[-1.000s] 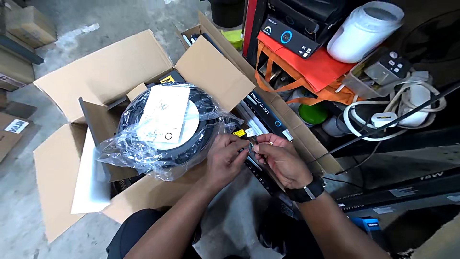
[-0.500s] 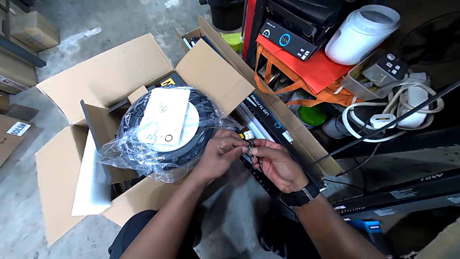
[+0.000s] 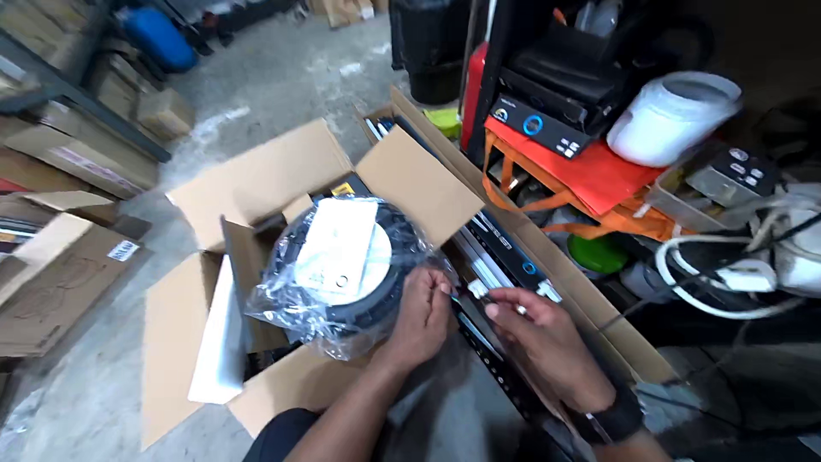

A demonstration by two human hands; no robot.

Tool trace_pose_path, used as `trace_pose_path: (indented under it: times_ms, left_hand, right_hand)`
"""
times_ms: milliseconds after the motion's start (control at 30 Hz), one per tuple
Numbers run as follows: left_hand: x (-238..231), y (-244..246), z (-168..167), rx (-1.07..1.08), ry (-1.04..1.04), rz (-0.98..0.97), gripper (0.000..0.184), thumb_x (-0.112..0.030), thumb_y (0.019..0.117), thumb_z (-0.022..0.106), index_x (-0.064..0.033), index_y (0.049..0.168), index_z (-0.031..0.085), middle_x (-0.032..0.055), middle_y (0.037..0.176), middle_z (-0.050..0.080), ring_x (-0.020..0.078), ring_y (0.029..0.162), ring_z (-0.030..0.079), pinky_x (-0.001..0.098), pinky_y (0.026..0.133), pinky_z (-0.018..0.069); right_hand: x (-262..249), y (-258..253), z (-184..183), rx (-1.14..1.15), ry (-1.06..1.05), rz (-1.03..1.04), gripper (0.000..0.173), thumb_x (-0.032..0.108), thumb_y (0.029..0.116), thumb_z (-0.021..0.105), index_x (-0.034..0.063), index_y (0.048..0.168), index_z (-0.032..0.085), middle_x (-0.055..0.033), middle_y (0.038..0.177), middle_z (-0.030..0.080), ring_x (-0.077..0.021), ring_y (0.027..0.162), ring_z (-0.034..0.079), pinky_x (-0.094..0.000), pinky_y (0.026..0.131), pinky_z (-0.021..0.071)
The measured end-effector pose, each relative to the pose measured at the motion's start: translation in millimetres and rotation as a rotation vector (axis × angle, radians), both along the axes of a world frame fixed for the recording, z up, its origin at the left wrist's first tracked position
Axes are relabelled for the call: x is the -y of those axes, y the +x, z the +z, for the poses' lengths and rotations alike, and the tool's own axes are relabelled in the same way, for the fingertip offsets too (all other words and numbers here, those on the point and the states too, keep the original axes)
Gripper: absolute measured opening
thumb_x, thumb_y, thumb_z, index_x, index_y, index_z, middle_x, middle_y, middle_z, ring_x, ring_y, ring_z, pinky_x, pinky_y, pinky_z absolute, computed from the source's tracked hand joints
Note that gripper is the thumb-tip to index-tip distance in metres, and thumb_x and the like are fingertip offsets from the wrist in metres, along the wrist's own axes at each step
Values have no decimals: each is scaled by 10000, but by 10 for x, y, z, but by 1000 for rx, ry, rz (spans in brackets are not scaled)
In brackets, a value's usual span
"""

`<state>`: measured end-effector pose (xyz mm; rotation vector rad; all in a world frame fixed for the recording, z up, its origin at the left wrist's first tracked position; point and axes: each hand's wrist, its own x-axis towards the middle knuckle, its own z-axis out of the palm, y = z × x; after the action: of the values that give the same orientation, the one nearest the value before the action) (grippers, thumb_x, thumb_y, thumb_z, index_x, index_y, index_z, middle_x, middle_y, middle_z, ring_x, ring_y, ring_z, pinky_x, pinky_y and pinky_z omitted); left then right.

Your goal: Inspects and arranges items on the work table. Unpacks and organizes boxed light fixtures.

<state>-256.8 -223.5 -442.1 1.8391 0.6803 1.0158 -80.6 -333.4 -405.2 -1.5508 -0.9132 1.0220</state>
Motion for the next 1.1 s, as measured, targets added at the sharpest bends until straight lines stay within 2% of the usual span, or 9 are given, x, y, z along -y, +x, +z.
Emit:
trace_pose_path:
  times_ms: [100, 300, 367, 467, 500, 667, 767, 967, 1100]
  left_hand:
    - [31, -2, 61, -38, -12, 27, 284, -205, 1063, 437, -8, 1020, 637, 83, 945, 642, 166, 921, 627, 384, 894, 532]
    - [61, 18, 77, -30, -130, -35, 268, -201, 1055, 512, -18, 984, 694, 62, 966, 656, 125, 967, 618, 307, 887, 518]
    - [80, 29, 80, -39, -183, -79, 255, -185, 1050, 513, -9, 976, 682, 51, 939, 648, 91, 899, 610, 270, 827, 518]
    - [92, 60, 58, -51, -263, -169, 231, -166, 1059, 496, -9, 972, 642, -2, 804, 595, 26, 705, 555, 204, 656, 484]
    - [79, 69, 40, -47, -283, -199, 230, -161, 1059, 494, -11, 963, 639, -8, 788, 602, 26, 691, 559, 207, 647, 485]
    - [-6, 50, -28, -6, -408, -329, 256, -148, 1061, 473, -6, 971, 666, 56, 934, 705, 119, 900, 680, 320, 857, 568]
    - [6, 61, -41, 4, -403, -335, 256, -147, 1065, 472, -4, 979, 666, 54, 942, 706, 116, 903, 676, 314, 856, 564]
    - [117, 147, -59, 60, -338, -171, 197, -127, 1034, 551, -22, 941, 690, -6, 814, 658, 48, 744, 618, 233, 715, 535]
    - [245, 260, -113, 14, -240, -54, 205, -173, 1015, 571, -55, 923, 711, 9, 825, 669, 92, 811, 629, 286, 777, 530]
  right_hand:
    - [-19, 11, 12, 96, 43, -38, 305, 313, 921, 714, 71, 1100, 758, -3, 857, 740, -102, 688, 677, -266, 630, 583]
    - [-42, 62, 32, 198, 119, -64, 254, 306, 934, 694, 91, 1043, 771, 30, 828, 731, -64, 673, 660, -236, 606, 561]
    - [-28, 82, 57, 182, 119, -53, 242, 298, 947, 689, 87, 1036, 767, 34, 830, 725, -57, 679, 655, -235, 624, 562]
    - [-8, 143, 34, 123, 79, -33, 229, 264, 974, 673, 65, 1040, 766, 11, 810, 717, -81, 678, 655, -255, 644, 567]
    - [-12, 164, 30, 75, 65, -21, 224, 242, 985, 659, 49, 1036, 760, -1, 796, 707, -97, 684, 653, -263, 656, 567]
    - [-27, 253, 23, -260, -63, 66, 270, 186, 1050, 530, -7, 1049, 720, -68, 856, 708, -142, 750, 669, -272, 684, 567]
    - [-40, 250, 49, -373, -126, 77, 308, 185, 1078, 471, -17, 1079, 703, -86, 891, 709, -143, 750, 673, -267, 667, 569]
    - [-24, 158, 53, -103, 1, 43, 199, 171, 991, 628, 11, 1019, 743, -49, 812, 704, -100, 643, 620, -232, 579, 517]
    - [-37, 24, 42, -126, 120, -77, 175, 96, 880, 755, -11, 1018, 741, -92, 822, 712, -141, 676, 644, -268, 616, 547]
